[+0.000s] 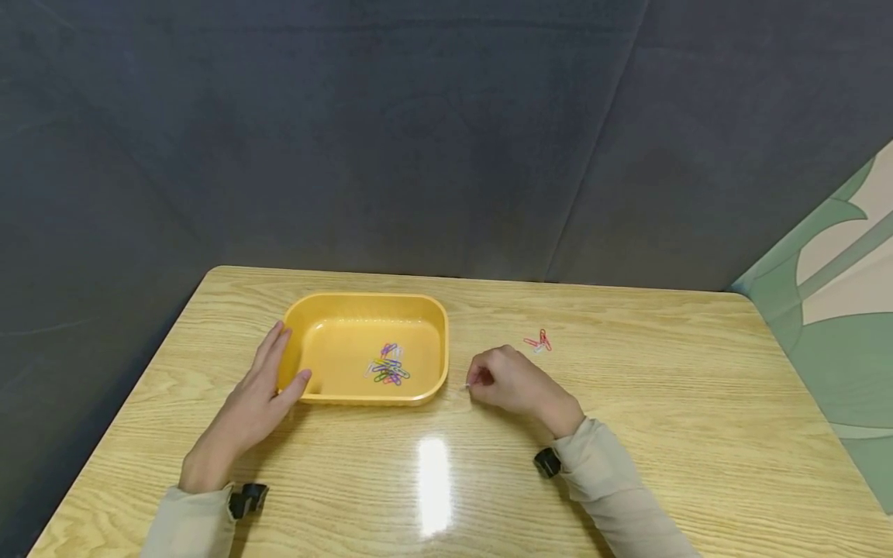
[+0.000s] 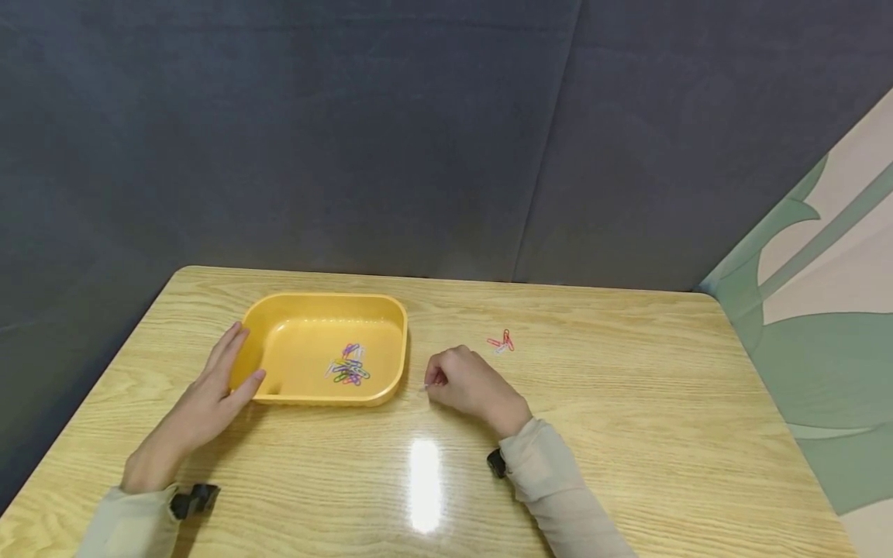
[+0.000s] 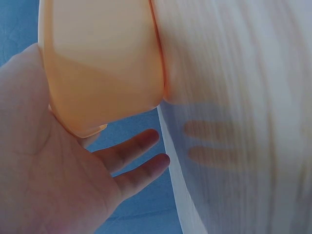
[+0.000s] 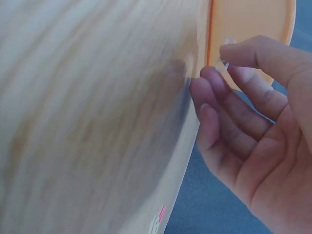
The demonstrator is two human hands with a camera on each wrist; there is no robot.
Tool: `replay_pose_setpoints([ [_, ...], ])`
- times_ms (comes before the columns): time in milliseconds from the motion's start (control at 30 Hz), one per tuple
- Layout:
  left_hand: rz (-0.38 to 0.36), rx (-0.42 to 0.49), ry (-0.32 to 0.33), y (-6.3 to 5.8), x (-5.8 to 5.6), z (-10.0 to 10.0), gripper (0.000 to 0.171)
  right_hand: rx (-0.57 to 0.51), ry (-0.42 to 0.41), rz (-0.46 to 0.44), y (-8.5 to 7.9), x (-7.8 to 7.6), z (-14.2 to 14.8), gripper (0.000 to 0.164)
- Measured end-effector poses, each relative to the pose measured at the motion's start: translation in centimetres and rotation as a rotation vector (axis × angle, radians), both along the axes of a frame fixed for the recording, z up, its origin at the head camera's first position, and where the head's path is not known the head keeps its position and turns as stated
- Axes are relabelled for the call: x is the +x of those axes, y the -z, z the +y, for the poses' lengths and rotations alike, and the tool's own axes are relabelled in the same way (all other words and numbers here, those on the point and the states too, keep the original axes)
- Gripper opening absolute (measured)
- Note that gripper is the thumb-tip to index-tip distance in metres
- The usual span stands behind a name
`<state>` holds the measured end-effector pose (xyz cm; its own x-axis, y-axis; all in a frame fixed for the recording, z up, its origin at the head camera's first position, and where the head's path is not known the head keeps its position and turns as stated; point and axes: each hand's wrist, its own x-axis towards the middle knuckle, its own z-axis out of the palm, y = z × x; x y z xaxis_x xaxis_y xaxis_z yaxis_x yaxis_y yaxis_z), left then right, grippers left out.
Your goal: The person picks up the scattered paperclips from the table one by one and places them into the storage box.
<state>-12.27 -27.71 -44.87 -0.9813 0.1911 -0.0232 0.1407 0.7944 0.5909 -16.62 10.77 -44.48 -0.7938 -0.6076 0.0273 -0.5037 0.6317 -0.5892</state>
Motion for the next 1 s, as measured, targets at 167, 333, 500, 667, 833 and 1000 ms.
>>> replay_pose_setpoints([
  [167,0.007,0.009,0.003,0.07,0.0,0.0,0.079,-0.024,0.015,-0.022,-0.01,-0.05,0.14,0.008],
  [333,0.007,0.007,0.004,0.09,0.04,0.03,0.079,-0.055,0.045,-0.011,-0.07,-0.05,0.29,0.011],
  [500,0.006,0.002,0.001,0.01,0.07,0.05,0.079,-0.082,0.11,0.041,-0.22,-0.03,0.36,0.008],
  [667,0.007,0.002,-0.002,-0.29,0.09,0.07,0.079,-0.113,0.154,0.092,-0.29,0.0,0.34,0.009],
  [833,0.008,0.001,-0.002,-0.49,0.15,0.12,0.079,-0.153,0.166,0.1,-0.39,0.06,0.27,0.012],
  [1000,0.01,-0.001,0.001,-0.32,0.1,0.09,0.079,-0.17,0.161,0.117,-0.54,0.0,0.12,0.013],
])
